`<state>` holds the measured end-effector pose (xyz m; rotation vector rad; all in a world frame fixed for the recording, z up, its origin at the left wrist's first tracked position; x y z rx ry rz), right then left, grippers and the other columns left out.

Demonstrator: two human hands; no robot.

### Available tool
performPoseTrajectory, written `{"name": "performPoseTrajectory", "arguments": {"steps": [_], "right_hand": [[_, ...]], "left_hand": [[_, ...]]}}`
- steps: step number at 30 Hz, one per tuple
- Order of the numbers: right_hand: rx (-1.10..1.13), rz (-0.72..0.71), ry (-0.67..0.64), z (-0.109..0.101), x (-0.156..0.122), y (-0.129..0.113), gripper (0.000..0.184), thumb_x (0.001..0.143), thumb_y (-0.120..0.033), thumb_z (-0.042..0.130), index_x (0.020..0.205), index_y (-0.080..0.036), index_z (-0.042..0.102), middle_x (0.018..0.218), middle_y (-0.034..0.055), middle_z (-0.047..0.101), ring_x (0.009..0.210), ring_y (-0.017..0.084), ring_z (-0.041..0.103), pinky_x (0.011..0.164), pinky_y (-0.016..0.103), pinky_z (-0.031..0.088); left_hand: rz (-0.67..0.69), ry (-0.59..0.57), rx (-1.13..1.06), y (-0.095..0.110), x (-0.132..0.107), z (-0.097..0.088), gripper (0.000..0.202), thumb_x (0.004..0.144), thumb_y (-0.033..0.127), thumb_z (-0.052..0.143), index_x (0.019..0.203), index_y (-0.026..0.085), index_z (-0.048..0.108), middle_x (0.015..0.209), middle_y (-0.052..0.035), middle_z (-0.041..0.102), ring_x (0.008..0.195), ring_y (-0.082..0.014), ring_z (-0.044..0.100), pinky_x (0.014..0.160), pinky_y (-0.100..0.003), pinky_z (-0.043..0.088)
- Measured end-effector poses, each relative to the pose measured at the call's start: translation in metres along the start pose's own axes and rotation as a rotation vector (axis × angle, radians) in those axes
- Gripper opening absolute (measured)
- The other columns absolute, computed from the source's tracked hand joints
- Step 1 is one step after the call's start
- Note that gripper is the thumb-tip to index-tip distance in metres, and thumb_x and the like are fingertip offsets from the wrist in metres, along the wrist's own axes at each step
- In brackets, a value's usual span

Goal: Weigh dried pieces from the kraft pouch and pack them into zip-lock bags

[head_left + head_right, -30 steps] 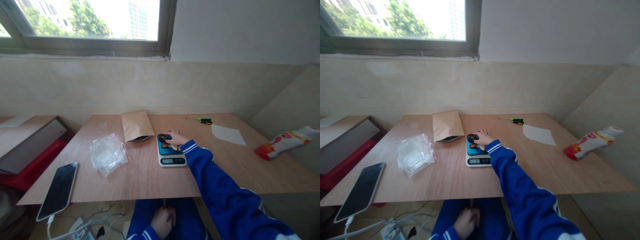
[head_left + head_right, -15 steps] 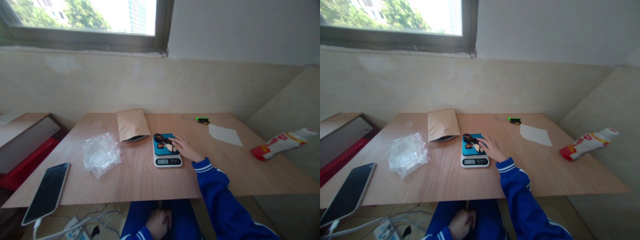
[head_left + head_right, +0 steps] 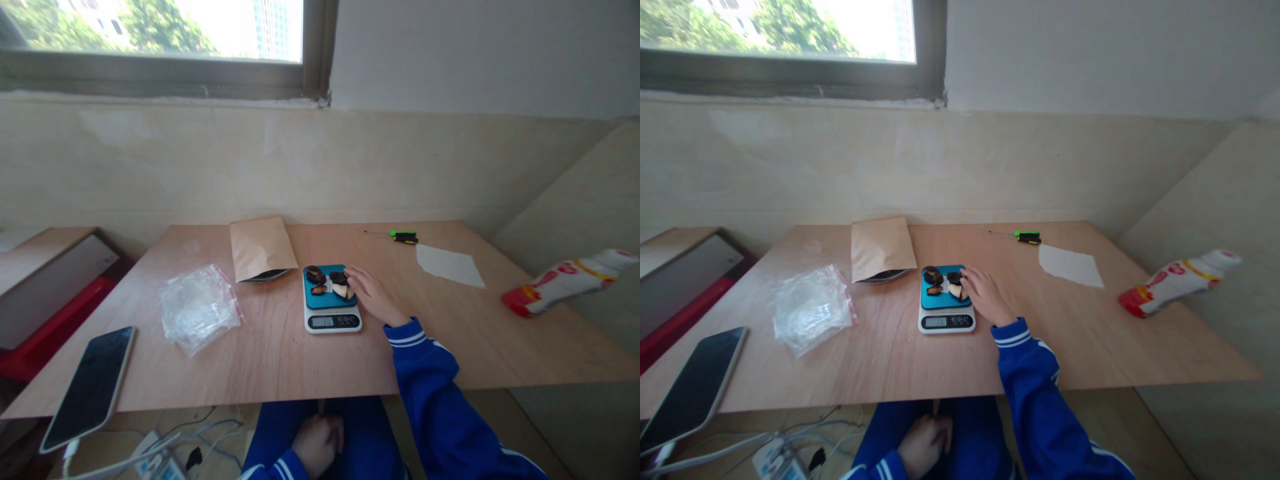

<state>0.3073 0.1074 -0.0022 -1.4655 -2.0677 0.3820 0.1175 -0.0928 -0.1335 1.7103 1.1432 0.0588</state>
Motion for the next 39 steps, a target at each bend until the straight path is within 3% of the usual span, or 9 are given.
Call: {"name": "performPoseTrajectory", "arguments": {"steps": [13, 18, 22, 25, 29, 31, 34, 36, 39], "right_hand": [[0.253, 0.121, 0.354, -0.003, -0.099, -0.057, 0.026, 0.094, -0.031, 0.043, 0.108, -0.024, 0.064, 0.108, 0.0093, 0.067, 0.106, 0.023, 0.059, 0.093, 0.042, 0.048], [0.265, 0.187, 0.351, 0.005, -0.134, -0.053, 0.025, 0.095, -0.026, 0.041, 0.103, -0.025, 0.065, 0.102, 0.0083, 0.067, 0.099, 0.022, 0.061, 0.088, 0.039, 0.048], [0.25, 0.219, 0.368, 0.001, -0.143, -0.041, 0.024, 0.093, -0.027, 0.043, 0.102, -0.024, 0.066, 0.101, 0.0086, 0.066, 0.098, 0.023, 0.061, 0.086, 0.039, 0.049], [0.258, 0.232, 0.386, -0.002, -0.143, -0.042, 0.024, 0.093, -0.028, 0.044, 0.1, -0.024, 0.067, 0.1, 0.0085, 0.067, 0.097, 0.023, 0.062, 0.085, 0.038, 0.049], [0.279, 0.192, 0.361, -0.001, -0.14, -0.052, 0.025, 0.093, -0.027, 0.043, 0.1, -0.024, 0.067, 0.1, 0.008, 0.067, 0.097, 0.023, 0.062, 0.086, 0.037, 0.049], [0.291, 0.163, 0.355, 0.001, -0.139, -0.056, 0.025, 0.093, -0.027, 0.043, 0.1, -0.025, 0.067, 0.099, 0.0079, 0.068, 0.096, 0.022, 0.062, 0.085, 0.037, 0.05], [0.316, 0.156, 0.351, 0.003, -0.139, -0.059, 0.025, 0.093, -0.027, 0.044, 0.099, -0.025, 0.068, 0.097, 0.0072, 0.068, 0.095, 0.022, 0.063, 0.085, 0.036, 0.05], [0.356, 0.164, 0.343, 0.004, -0.138, -0.062, 0.025, 0.094, -0.027, 0.044, 0.099, -0.024, 0.068, 0.097, 0.0068, 0.068, 0.096, 0.021, 0.063, 0.085, 0.035, 0.05], [0.451, 0.156, 0.309, 0.007, -0.135, -0.073, 0.025, 0.095, -0.026, 0.044, 0.098, -0.023, 0.068, 0.098, 0.0062, 0.068, 0.096, 0.02, 0.063, 0.086, 0.032, 0.05]], "left_hand": [[0.062, -0.064, -0.025, 0.006, 0.002, 0.001, 0.019, 0.065, 0.006, 0.037, 0.054, 0.02, 0.044, 0.056, 0.002, 0.049, 0.06, -0.0119, 0.05, 0.068, -0.021, 0.041], [0.132, -0.157, 0.0, 0.013, -0.008, 0.001, 0.016, 0.063, 0.011, 0.043, 0.051, 0.021, 0.038, 0.052, 0.0019, 0.043, 0.055, -0.0124, 0.043, 0.063, -0.023, 0.039], [0.287, -0.158, 0.057, 0.024, -0.034, -0.014, 0.028, 0.08, 0.025, 0.039, 0.054, 0.023, 0.048, 0.057, -0.0035, 0.053, 0.06, -0.0165, 0.049, 0.062, -0.027, 0.041], [0.464, 0.256, 0.026, 0.041, -0.06, -0.057, 0.037, 0.087, 0.024, 0.028, 0.058, 0.025, 0.051, 0.061, -0.0058, 0.057, 0.064, -0.0176, 0.054, 0.064, -0.03, 0.042], [0.219, 1.031, -0.072, 0.058, -0.073, -0.156, 0.026, 0.086, 0.02, 0.033, 0.071, 0.022, 0.053, 0.064, -0.0025, 0.054, 0.06, -0.0158, 0.053, 0.058, -0.028, 0.044], [0.141, 1.274, -0.017, 0.061, -0.065, -0.205, 0.016, 0.083, 0.021, 0.04, 0.084, 0.02, 0.056, 0.083, -0.0045, 0.059, 0.07, -0.0163, 0.057, 0.064, -0.029, 0.048], [0.08, 1.285, 0.153, 0.056, -0.039, -0.255, 0.019, 0.082, 0.02, 0.041, 0.093, 0.016, 0.057, 0.093, -0.0078, 0.057, 0.078, -0.0178, 0.059, 0.072, -0.034, 0.053], [0.027, 1.264, 0.296, 0.048, -0.02, -0.272, 0.021, 0.081, 0.018, 0.045, 0.096, 0.013, 0.059, 0.095, -0.0118, 0.059, 0.095, -0.0248, 0.06, 0.087, -0.043, 0.049], [-0.048, 1.212, 0.466, 0.036, 0.004, -0.285, 0.046, 0.076, 0.018, 0.057, 0.121, 0.009, 0.051, 0.128, -0.0222, 0.051, 0.127, -0.0355, 0.043, 0.104, -0.053, 0.036]]}}
Point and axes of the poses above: each hand's wrist, its own x-axis towards the middle knuckle, its own z-axis out of the palm, y = z × x, the point moved 1 cm from there along x, towards the middle knuckle
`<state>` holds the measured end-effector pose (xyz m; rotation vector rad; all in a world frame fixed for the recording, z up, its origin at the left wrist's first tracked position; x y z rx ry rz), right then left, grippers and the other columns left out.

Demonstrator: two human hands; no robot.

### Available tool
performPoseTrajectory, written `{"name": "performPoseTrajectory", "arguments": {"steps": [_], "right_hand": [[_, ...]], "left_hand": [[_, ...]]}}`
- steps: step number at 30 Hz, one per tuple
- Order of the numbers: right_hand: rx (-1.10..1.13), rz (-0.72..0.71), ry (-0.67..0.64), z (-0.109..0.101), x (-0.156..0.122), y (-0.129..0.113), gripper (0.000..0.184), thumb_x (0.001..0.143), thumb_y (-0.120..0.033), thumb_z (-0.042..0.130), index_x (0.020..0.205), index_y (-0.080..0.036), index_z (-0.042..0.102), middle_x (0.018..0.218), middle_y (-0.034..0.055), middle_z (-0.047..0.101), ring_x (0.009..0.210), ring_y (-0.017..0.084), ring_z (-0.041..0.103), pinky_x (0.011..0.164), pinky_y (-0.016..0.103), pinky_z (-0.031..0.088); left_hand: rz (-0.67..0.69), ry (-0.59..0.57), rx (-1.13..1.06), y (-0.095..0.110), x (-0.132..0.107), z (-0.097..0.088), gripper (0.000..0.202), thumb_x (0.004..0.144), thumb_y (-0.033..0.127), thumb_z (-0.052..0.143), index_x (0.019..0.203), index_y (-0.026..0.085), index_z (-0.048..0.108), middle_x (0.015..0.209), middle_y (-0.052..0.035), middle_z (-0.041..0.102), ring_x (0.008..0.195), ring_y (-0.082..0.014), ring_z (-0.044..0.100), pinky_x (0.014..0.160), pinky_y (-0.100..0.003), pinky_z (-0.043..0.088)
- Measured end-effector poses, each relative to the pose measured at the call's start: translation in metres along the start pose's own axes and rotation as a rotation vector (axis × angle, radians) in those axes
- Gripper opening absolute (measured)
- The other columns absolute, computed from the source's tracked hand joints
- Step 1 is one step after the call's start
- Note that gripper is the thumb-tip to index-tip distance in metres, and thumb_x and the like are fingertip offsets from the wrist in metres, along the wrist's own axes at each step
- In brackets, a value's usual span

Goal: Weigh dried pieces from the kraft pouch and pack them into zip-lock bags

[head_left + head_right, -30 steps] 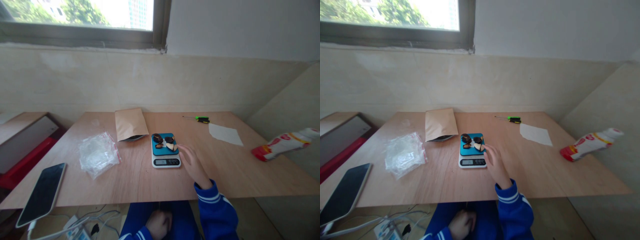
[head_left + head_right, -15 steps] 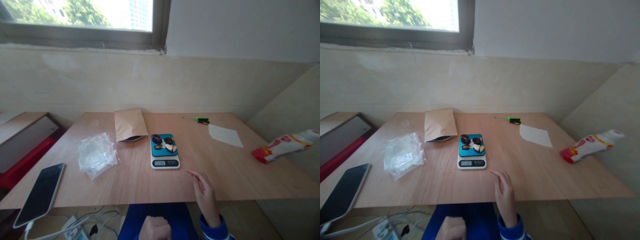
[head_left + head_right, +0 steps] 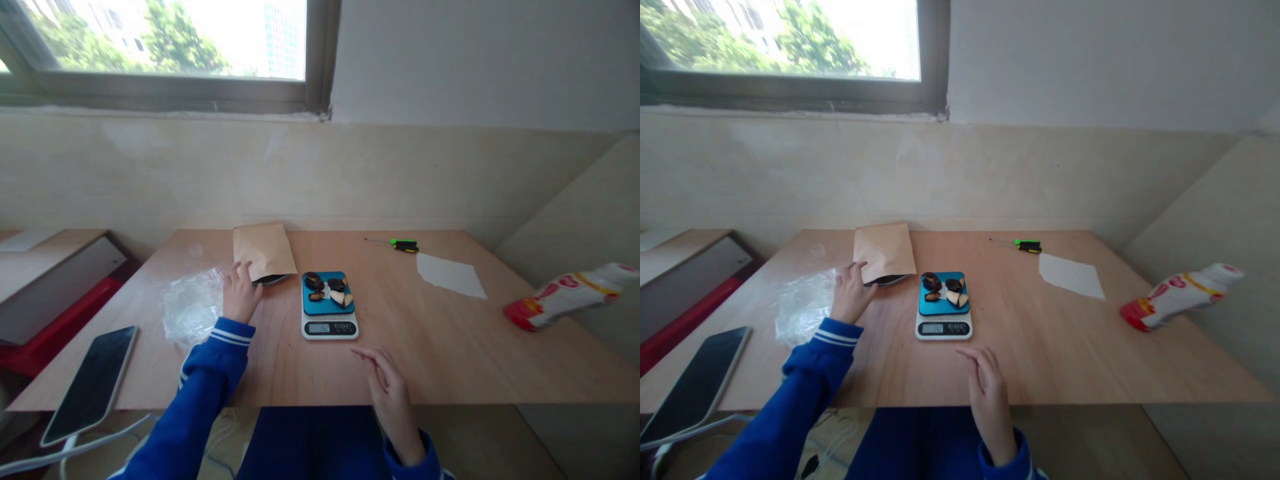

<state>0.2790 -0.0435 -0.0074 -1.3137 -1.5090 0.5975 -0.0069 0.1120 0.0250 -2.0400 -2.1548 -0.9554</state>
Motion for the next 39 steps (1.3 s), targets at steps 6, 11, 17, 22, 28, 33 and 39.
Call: {"name": "performPoseTrajectory", "arguments": {"steps": [6, 11, 17, 22, 28, 33, 39], "right_hand": [[0.122, -0.048, -0.173, 0.025, 0.005, -0.035, 0.026, 0.096, -0.02, 0.041, 0.099, -0.024, 0.066, 0.099, 0.0044, 0.067, 0.097, 0.016, 0.062, 0.088, 0.029, 0.048], [0.117, -0.18, -0.336, 0.062, 0.045, -0.062, 0.027, 0.094, -0.015, 0.041, 0.108, -0.021, 0.063, 0.105, 0.0061, 0.065, 0.104, 0.016, 0.061, 0.094, 0.03, 0.047], [-0.457, -0.256, -0.431, 0.147, 0.126, -0.071, 0.038, 0.092, -0.005, 0.038, 0.126, -0.006, 0.053, 0.126, 0.0143, 0.06, 0.12, 0.016, 0.054, 0.101, 0.024, 0.044], [-0.668, -0.202, -0.389, 0.197, 0.162, -0.069, 0.04, 0.09, 0.002, 0.032, 0.122, 0.002, 0.055, 0.119, 0.0258, 0.061, 0.111, 0.028, 0.059, 0.088, 0.036, 0.05], [-0.858, -0.255, -0.379, 0.211, 0.17, -0.059, 0.033, 0.088, 0.003, 0.038, 0.108, -0.001, 0.063, 0.107, 0.027, 0.066, 0.103, 0.029, 0.062, 0.083, 0.038, 0.05], [-0.935, -0.382, -0.432, 0.204, 0.172, -0.05, 0.03, 0.089, 0.002, 0.038, 0.104, -0.004, 0.063, 0.1, 0.0255, 0.068, 0.094, 0.027, 0.067, 0.078, 0.038, 0.05], [-0.904, -0.57, -0.51, 0.184, 0.182, -0.054, 0.027, 0.093, -0.006, 0.039, 0.11, -0.008, 0.059, 0.104, 0.0191, 0.069, 0.096, 0.024, 0.066, 0.079, 0.036, 0.049]], "left_hand": [[0.106, -0.298, 0.17, -0.016, 0.034, 0.014, 0.036, 0.087, 0.019, 0.051, 0.122, 0.024, 0.061, 0.13, -0.0079, 0.061, 0.118, -0.0239, 0.057, 0.099, -0.032, 0.044], [0.126, -0.36, 0.204, -0.017, 0.044, -0.003, 0.035, 0.094, 0.032, 0.045, 0.125, 0.03, 0.062, 0.111, -0.0067, 0.072, 0.103, -0.0249, 0.067, 0.085, -0.029, 0.049], [0.153, -0.326, 0.239, 0.002, 0.04, -0.022, 0.037, 0.095, 0.035, 0.042, 0.128, 0.03, 0.06, 0.113, -0.0094, 0.071, 0.104, -0.0265, 0.067, 0.087, -0.033, 0.049], [0.165, -0.28, 0.253, 0.009, 0.038, -0.029, 0.037, 0.095, 0.037, 0.042, 0.127, 0.031, 0.06, 0.116, -0.009, 0.07, 0.104, -0.0278, 0.066, 0.087, -0.035, 0.05], [0.156, -0.274, 0.245, 0.007, 0.036, -0.026, 0.037, 0.095, 0.036, 0.041, 0.126, 0.03, 0.061, 0.111, -0.0099, 0.071, 0.102, -0.0279, 0.067, 0.085, -0.035, 0.05], [0.138, -0.27, 0.238, 0.008, 0.033, -0.026, 0.037, 0.095, 0.036, 0.042, 0.126, 0.031, 0.061, 0.11, -0.01, 0.072, 0.1, -0.0285, 0.068, 0.084, -0.035, 0.05], [0.095, -0.233, 0.243, 0.012, 0.039, -0.033, 0.037, 0.093, 0.041, 0.043, 0.122, 0.032, 0.064, 0.11, -0.0097, 0.072, 0.102, -0.029, 0.067, 0.083, -0.036, 0.05]]}}
Point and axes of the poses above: each hand's wrist, its own x-axis towards the middle knuckle, its own z-axis out of the palm, y = z × x, the point moved 1 cm from there along x, towards the middle knuckle
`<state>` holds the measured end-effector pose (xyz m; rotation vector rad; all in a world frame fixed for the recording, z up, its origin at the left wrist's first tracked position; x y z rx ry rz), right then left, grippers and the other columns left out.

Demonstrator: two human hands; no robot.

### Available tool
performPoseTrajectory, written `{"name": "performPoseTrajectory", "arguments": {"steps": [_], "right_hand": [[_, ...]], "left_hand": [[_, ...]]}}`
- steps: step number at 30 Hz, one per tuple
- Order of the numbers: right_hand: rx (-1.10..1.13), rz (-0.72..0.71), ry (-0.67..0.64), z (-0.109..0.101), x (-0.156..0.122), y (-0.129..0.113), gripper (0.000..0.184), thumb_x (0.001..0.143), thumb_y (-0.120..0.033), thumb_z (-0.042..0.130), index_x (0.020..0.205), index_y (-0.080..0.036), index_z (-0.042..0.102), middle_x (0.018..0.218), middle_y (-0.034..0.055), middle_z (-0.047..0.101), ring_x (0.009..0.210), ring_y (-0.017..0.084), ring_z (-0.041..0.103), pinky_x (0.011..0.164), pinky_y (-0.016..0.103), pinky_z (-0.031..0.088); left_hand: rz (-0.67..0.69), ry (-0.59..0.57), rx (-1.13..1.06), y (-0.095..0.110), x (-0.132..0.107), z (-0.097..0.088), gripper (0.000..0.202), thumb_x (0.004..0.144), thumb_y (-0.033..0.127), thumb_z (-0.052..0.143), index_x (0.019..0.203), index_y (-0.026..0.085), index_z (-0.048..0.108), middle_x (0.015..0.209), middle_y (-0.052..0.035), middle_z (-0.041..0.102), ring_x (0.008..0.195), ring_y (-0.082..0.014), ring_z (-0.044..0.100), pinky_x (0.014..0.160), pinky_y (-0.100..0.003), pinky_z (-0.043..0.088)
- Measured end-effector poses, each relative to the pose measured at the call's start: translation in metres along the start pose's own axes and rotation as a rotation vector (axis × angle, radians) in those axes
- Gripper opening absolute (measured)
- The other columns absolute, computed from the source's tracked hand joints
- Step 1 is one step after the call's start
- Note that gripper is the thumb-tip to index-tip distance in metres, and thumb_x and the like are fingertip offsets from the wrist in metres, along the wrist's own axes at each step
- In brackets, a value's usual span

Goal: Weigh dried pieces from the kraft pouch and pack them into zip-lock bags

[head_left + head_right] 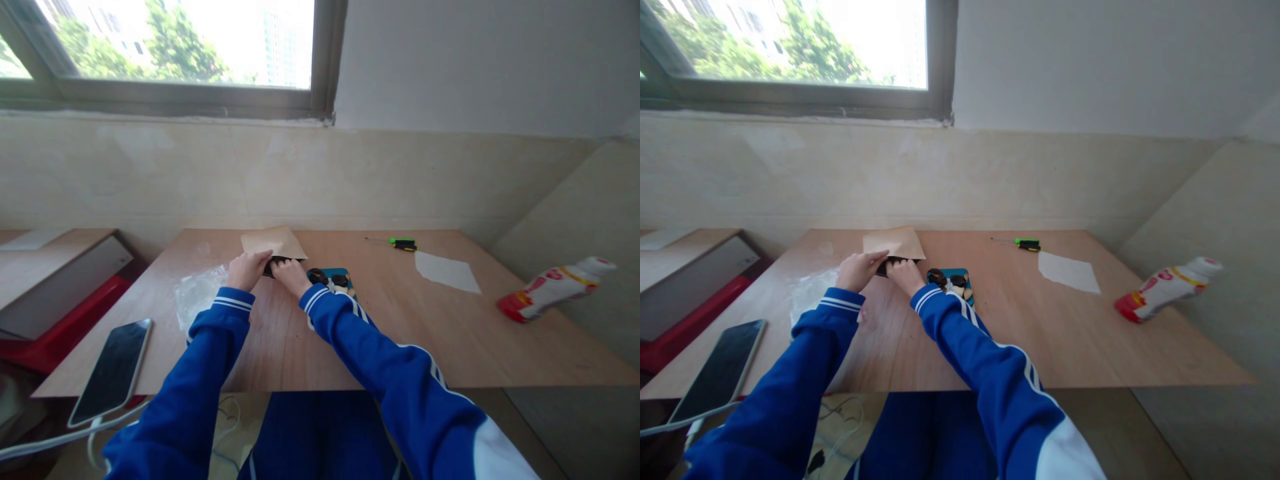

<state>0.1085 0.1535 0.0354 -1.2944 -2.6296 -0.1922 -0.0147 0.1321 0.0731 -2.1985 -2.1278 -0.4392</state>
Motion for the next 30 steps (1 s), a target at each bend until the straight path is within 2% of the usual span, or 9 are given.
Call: {"name": "performPoseTrajectory", "arguments": {"steps": [4, 7, 12, 15, 17, 20, 23, 27, 30], "right_hand": [[0.032, -0.066, 0.064, -0.021, -0.015, 0.005, 0.026, 0.096, -0.01, 0.037, 0.11, -0.012, 0.059, 0.104, 0.0144, 0.069, 0.098, 0.022, 0.065, 0.082, 0.033, 0.048], [0.093, -0.026, 0.148, -0.034, -0.038, 0.015, 0.025, 0.097, -0.014, 0.039, 0.109, -0.016, 0.061, 0.101, 0.0099, 0.071, 0.094, 0.02, 0.065, 0.083, 0.031, 0.046], [0.729, 0.328, 0.541, -0.042, -0.078, 0.051, 0.016, 0.09, -0.031, 0.055, 0.091, -0.019, 0.065, 0.086, 0.0034, 0.072, 0.076, 0.016, 0.067, 0.068, 0.024, 0.048], [1.027, 0.455, 0.667, -0.04, -0.09, 0.078, 0.021, 0.079, -0.037, 0.065, 0.082, -0.016, 0.063, 0.084, 0.0069, 0.072, 0.077, 0.018, 0.068, 0.067, 0.026, 0.051], [1.125, 0.517, 0.707, -0.039, -0.095, 0.096, 0.024, 0.074, -0.038, 0.069, 0.08, -0.016, 0.061, 0.084, 0.0088, 0.072, 0.081, 0.02, 0.069, 0.072, 0.03, 0.052], [1.158, 0.627, 0.69, -0.032, -0.098, 0.124, 0.027, 0.068, -0.037, 0.073, 0.079, -0.016, 0.061, 0.084, 0.0092, 0.071, 0.082, 0.02, 0.068, 0.077, 0.032, 0.053], [1.181, 0.71, 0.628, -0.019, -0.099, 0.143, 0.027, 0.064, -0.033, 0.074, 0.077, -0.014, 0.061, 0.082, 0.0096, 0.071, 0.078, 0.019, 0.068, 0.073, 0.032, 0.054], [1.217, 0.766, 0.511, 0.003, -0.097, 0.153, 0.02, 0.064, -0.027, 0.071, 0.076, -0.012, 0.064, 0.075, 0.0096, 0.073, 0.067, 0.018, 0.067, 0.06, 0.029, 0.054], [1.232, 0.77, 0.422, 0.015, -0.094, 0.154, 0.012, 0.064, -0.02, 0.068, 0.073, -0.012, 0.067, 0.071, 0.0089, 0.073, 0.065, 0.018, 0.068, 0.057, 0.027, 0.054]], "left_hand": [[-0.023, 0.006, -0.007, -0.001, 0.006, -0.01, 0.037, 0.092, 0.043, 0.044, 0.12, 0.033, 0.065, 0.111, -0.009, 0.072, 0.103, -0.0307, 0.066, 0.083, -0.037, 0.05], [-0.039, -0.005, -0.019, -0.003, 0.007, -0.014, 0.036, 0.091, 0.044, 0.045, 0.118, 0.034, 0.067, 0.11, -0.0071, 0.072, 0.103, -0.0293, 0.066, 0.082, -0.035, 0.05], [-0.07, -0.015, -0.04, -0.003, 0.005, -0.013, 0.036, 0.09, 0.046, 0.046, 0.119, 0.035, 0.066, 0.11, -0.0055, 0.073, 0.102, -0.0279, 0.066, 0.081, -0.033, 0.05], [-0.083, -0.019, -0.039, -0.001, 0.005, -0.011, 0.037, 0.09, 0.047, 0.045, 0.119, 0.035, 0.066, 0.109, -0.0064, 0.072, 0.103, -0.0294, 0.065, 0.081, -0.035, 0.05], [-0.084, -0.023, -0.031, 0.0, 0.005, -0.01, 0.038, 0.091, 0.048, 0.044, 0.12, 0.035, 0.065, 0.109, -0.0072, 0.072, 0.103, -0.0301, 0.065, 0.081, -0.036, 0.05], [-0.066, -0.043, -0.017, -0.001, 0.001, -0.003, 0.039, 0.091, 0.048, 0.044, 0.121, 0.035, 0.065, 0.11, -0.0077, 0.072, 0.102, -0.0298, 0.066, 0.081, -0.036, 0.05], [-0.038, -0.085, -0.006, -0.001, -0.006, 0.009, 0.036, 0.091, 0.045, 0.045, 0.119, 0.035, 0.066, 0.108, -0.0072, 0.073, 0.099, -0.0287, 0.067, 0.08, -0.034, 0.05], [-0.029, -0.127, 0.011, -0.002, -0.014, 0.029, 0.036, 0.092, 0.043, 0.045, 0.119, 0.034, 0.066, 0.104, -0.0085, 0.073, 0.095, -0.0285, 0.069, 0.079, -0.033, 0.05], [-0.035, -0.136, 0.011, -0.005, -0.015, 0.036, 0.037, 0.093, 0.041, 0.042, 0.121, 0.033, 0.065, 0.105, -0.0088, 0.073, 0.096, -0.0275, 0.069, 0.08, -0.033, 0.05]]}}
Point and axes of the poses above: each hand's wrist, its own x-axis towards the middle knuckle, its own z-axis out of the palm, y = z × x, the point moved 1 cm from there along x, towards the middle knuckle
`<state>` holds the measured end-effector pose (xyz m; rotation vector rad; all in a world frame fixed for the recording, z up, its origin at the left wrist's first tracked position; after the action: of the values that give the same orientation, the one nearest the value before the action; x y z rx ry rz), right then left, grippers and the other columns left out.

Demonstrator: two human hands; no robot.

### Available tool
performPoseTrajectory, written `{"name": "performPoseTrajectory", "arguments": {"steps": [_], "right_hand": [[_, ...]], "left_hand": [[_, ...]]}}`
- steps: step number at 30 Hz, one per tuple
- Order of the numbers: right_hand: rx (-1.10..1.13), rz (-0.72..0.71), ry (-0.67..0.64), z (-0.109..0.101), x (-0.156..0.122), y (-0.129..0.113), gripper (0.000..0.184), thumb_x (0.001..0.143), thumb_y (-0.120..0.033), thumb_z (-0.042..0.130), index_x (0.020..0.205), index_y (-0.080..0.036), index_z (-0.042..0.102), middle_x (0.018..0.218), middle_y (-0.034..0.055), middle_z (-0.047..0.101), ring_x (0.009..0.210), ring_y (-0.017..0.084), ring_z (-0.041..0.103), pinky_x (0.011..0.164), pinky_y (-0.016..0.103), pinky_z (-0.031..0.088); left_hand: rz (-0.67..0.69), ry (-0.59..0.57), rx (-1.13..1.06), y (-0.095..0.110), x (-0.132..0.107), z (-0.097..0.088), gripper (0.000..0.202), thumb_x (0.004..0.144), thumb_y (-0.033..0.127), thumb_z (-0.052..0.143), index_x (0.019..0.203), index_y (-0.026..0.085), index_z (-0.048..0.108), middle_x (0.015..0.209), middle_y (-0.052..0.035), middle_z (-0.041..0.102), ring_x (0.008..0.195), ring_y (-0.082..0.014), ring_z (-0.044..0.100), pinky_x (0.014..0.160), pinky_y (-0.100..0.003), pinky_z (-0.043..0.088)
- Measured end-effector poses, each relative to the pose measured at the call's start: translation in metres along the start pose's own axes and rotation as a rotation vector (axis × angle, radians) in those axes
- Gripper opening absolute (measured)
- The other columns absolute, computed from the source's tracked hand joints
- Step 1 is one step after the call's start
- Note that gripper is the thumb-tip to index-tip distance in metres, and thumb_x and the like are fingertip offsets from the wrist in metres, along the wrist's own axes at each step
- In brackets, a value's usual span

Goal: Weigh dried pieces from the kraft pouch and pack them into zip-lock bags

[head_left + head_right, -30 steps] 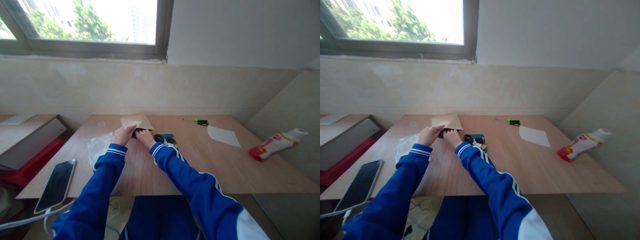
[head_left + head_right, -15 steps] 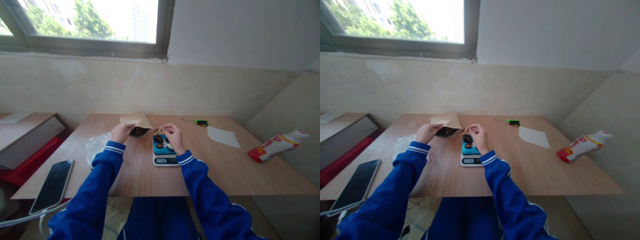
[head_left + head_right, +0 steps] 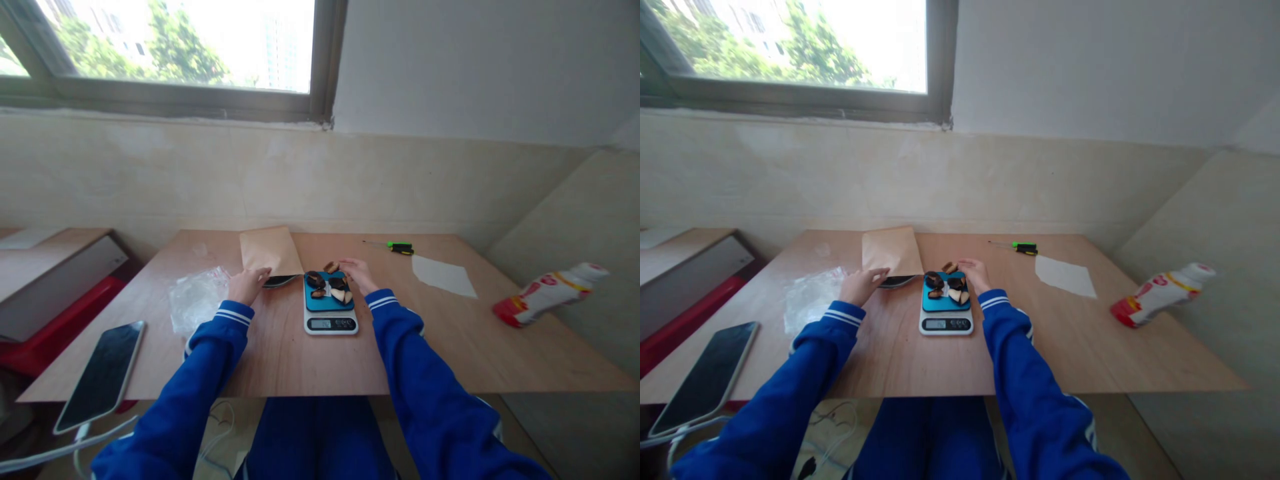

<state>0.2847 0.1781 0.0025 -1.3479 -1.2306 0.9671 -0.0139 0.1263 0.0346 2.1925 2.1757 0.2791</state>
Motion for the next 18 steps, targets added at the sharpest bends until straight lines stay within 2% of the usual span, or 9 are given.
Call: {"name": "performPoseTrajectory", "arguments": {"steps": [3, 8, 12, 18], "right_hand": [[-0.023, 0.012, -0.075, 0.004, 0.004, 0.006, 0.008, 0.063, -0.012, 0.065, 0.071, -0.012, 0.068, 0.068, 0.0078, 0.073, 0.067, 0.018, 0.069, 0.061, 0.027, 0.056], [-0.082, -0.04, -0.202, 0.005, 0.007, 0.012, 0.019, 0.065, -0.008, 0.062, 0.081, -0.012, 0.072, 0.075, 0.0071, 0.075, 0.072, 0.017, 0.071, 0.067, 0.027, 0.057], [-0.16, -0.122, -0.267, 0.003, 0.008, 0.016, 0.025, 0.069, -0.006, 0.059, 0.089, -0.013, 0.073, 0.085, 0.0071, 0.076, 0.078, 0.015, 0.07, 0.075, 0.028, 0.055], [-0.32, -0.214, -0.296, 0.0, 0.009, 0.018, 0.024, 0.074, -0.007, 0.059, 0.092, -0.013, 0.072, 0.094, 0.0092, 0.074, 0.081, 0.016, 0.068, 0.079, 0.031, 0.054]], "left_hand": [[0.003, -0.014, -0.011, -0.003, 0.0, -0.001, 0.034, 0.091, 0.037, 0.045, 0.118, 0.031, 0.066, 0.109, -0.0071, 0.072, 0.098, -0.0265, 0.068, 0.081, -0.032, 0.05], [0.046, -0.007, -0.068, -0.003, -0.012, -0.01, 0.032, 0.092, 0.033, 0.043, 0.113, 0.029, 0.066, 0.121, -0.0026, 0.067, 0.105, -0.0228, 0.065, 0.086, -0.03, 0.05], [0.05, 0.026, -0.116, -0.003, -0.032, -0.019, 0.033, 0.093, 0.032, 0.042, 0.115, 0.025, 0.064, 0.136, -0.0053, 0.057, 0.113, -0.0224, 0.061, 0.093, -0.03, 0.048], [0.052, 0.148, -0.291, -0.011, -0.069, -0.021, 0.032, 0.092, 0.037, 0.04, 0.106, 0.024, 0.066, 0.132, -0.0053, 0.059, 0.113, -0.0226, 0.061, 0.098, -0.034, 0.046]]}}
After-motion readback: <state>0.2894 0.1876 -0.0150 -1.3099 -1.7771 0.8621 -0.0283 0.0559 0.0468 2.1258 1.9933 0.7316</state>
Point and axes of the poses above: each hand's wrist, its own x-axis towards the middle knuckle, its own z-axis out of the palm, y = z × x, the point moved 1 cm from there along x, towards the middle knuckle
